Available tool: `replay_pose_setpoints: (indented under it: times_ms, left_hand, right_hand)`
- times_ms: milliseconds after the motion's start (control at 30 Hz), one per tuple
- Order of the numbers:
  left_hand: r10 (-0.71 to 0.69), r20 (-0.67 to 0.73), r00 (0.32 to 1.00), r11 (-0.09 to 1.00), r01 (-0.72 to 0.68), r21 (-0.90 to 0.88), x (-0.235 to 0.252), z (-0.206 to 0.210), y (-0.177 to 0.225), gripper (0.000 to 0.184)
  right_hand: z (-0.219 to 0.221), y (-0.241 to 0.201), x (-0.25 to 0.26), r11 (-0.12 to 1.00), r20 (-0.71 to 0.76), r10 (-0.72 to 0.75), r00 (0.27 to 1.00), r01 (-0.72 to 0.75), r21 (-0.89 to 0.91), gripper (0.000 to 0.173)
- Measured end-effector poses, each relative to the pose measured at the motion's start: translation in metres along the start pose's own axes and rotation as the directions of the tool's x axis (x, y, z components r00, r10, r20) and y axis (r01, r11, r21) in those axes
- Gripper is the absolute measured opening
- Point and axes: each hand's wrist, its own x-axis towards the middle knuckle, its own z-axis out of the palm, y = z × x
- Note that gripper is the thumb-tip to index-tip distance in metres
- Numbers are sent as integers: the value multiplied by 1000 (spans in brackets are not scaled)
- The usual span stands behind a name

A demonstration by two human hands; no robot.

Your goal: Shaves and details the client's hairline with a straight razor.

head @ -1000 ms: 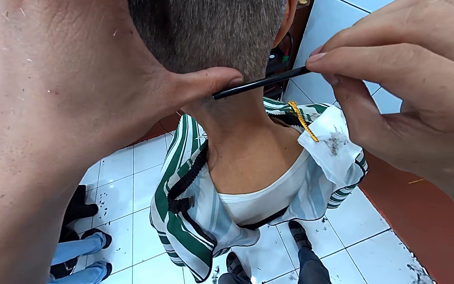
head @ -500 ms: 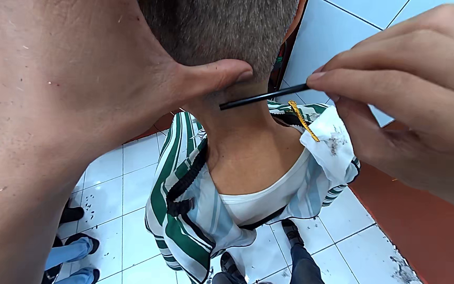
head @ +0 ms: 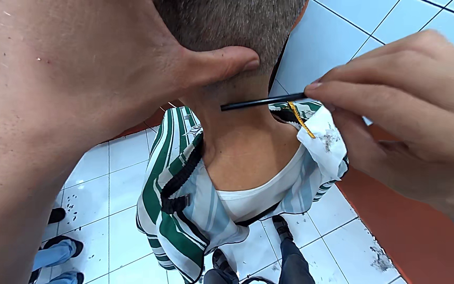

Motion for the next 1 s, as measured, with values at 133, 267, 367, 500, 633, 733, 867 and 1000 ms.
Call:
replay_pose_setpoints:
  times_ms: [133, 267, 367, 500, 633, 733, 867, 1000]
  left_hand:
    - [-43, 9, 999, 999, 43, -14, -1, 2, -2, 48]
    - [-51, -13, 999, 998, 50, -31, -2, 4, -4, 47]
    - [-72, -17, 997, 997, 72, 4, -3, 5, -8, 50]
    - [-18, -53, 998, 1000, 19, 20, -1, 8, -14, 49]
    - [-33, -52, 998, 999, 34, 11, -2, 10, -15, 48]
    - [-21, -58, 998, 1000, 22, 17, -1, 10, -15, 50]
    - [-9, -46, 999, 1000, 9, 13, -1, 8, -16, 50]
    - [-3, -62, 998, 984, -9, -180, -12, 0, -22, 42]
  right_hand:
    - [0, -3, 2, 999, -30, 46, 999, -46, -22, 21]
    - [1, -6, 1, 996, -52, 80, 995, -82, -37, 21]
    - [5, -9, -6, 998, -6, 38, 999, -38, 50, 21]
    - [6, -11, -11, 995, -7, 55, 998, -55, 82, 22]
    - [7, -14, -11, 992, -64, 126, 990, -125, 29, 21]
    - [8, -20, -18, 992, -11, 92, 996, -91, 85, 21]
    - [9, -25, -31, 976, 25, 84, 996, -87, 201, 20]
    - [15, -23, -76, 853, -148, 400, 905, -308, 422, 22]
